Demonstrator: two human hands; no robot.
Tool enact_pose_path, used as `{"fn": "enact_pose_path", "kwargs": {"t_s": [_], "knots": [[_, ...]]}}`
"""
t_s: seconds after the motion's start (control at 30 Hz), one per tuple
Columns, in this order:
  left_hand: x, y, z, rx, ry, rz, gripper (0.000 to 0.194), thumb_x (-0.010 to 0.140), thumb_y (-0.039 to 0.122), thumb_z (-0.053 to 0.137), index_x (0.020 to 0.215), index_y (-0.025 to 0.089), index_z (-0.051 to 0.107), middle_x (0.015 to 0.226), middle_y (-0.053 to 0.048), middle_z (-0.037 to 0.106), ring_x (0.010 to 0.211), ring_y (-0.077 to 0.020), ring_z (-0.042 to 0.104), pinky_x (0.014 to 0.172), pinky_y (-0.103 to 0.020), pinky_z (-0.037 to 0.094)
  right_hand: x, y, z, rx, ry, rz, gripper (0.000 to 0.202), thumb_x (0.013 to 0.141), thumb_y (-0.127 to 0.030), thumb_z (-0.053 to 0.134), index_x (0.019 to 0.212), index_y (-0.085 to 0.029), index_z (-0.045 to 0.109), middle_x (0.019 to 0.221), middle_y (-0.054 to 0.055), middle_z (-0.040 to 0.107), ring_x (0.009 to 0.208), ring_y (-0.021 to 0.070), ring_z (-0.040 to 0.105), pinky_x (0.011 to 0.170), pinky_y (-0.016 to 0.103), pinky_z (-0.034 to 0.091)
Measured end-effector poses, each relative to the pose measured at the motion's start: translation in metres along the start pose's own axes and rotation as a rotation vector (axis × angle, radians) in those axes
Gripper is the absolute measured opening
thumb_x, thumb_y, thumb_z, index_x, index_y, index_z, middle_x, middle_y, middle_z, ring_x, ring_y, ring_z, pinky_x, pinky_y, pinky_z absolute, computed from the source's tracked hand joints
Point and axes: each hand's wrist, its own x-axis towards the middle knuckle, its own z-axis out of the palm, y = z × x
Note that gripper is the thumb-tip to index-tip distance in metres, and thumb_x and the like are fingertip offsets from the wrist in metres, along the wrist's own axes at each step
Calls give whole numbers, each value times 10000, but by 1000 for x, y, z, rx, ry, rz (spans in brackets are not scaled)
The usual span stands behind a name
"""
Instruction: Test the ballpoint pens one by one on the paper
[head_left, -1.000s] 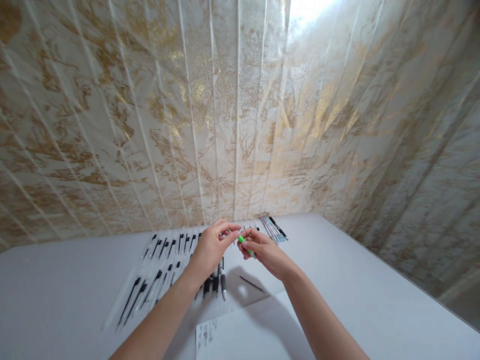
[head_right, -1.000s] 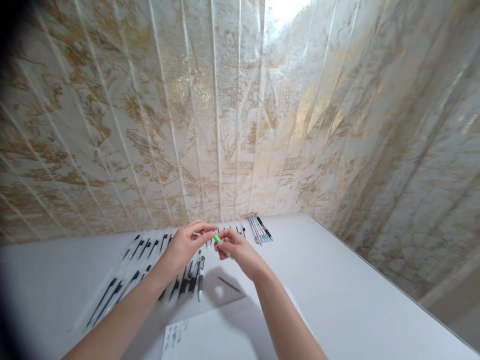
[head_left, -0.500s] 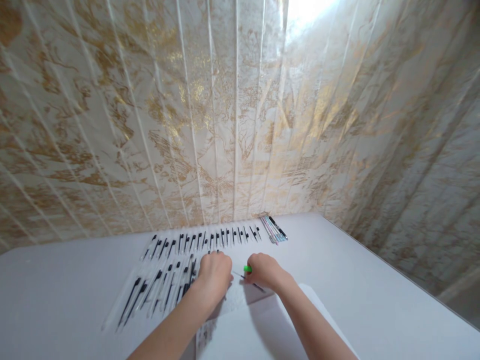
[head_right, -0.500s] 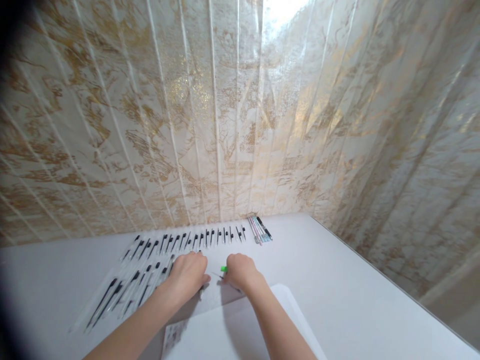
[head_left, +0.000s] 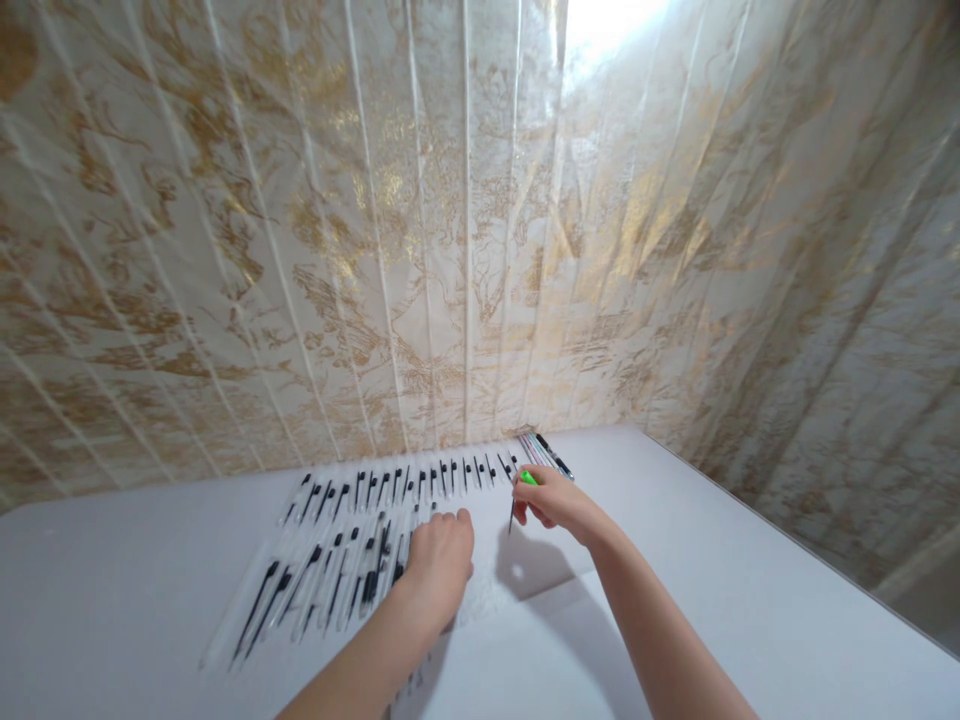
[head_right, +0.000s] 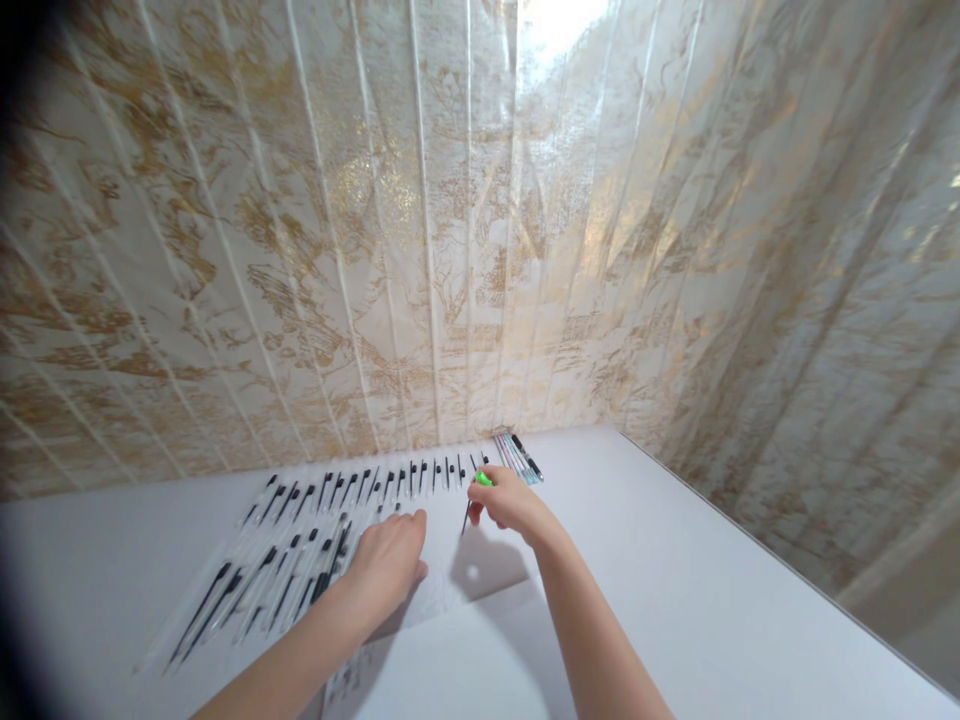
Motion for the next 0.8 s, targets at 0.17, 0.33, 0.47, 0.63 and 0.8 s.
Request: {"fn": "enact_pose_path", "kwargs": {"t_s": [0.17,0.33,0.47,0.63,0.8], "knots": [[-1,2,6,-28,-1,34,354,734,10,600,1086,45,610,873,-240,709,858,-381,681,710,-392,465,-3,-6,1,218,-11,-32,68,637,-230,497,692,-209,463,508,-6,627,381,61,242,381,194,149],[0,0,-1,-202,80,132,250,810,141,587,1049,197,638,942,-104,708,873,-268,672,736,-316,439,-6,-16,0,355,34,-90,119,642,-270,507,721,-219,434,507,-24,610,382,47,170,391,200,97],[0,-5,-13,-350,153,168,138,808,169,586,922,220,645,908,-42,691,857,-216,640,707,-266,410,-7,-20,-2,395,85,-137,150,635,-273,528,732,-221,425,508,-29,608,379,45,184,393,199,102],[1,-9,-19,-483,188,186,77,785,176,586,826,219,635,815,-13,674,772,-201,616,633,-251,376,-8,-20,1,374,104,-176,138,649,-268,539,735,-217,444,498,-31,611,374,52,239,387,190,132],[3,-13,-16,-581,218,237,110,798,176,538,843,210,633,832,-24,655,808,-210,592,702,-276,393,-7,-21,3,342,131,-232,134,654,-237,553,754,-214,466,500,-41,612,387,60,280,386,185,168]]}}
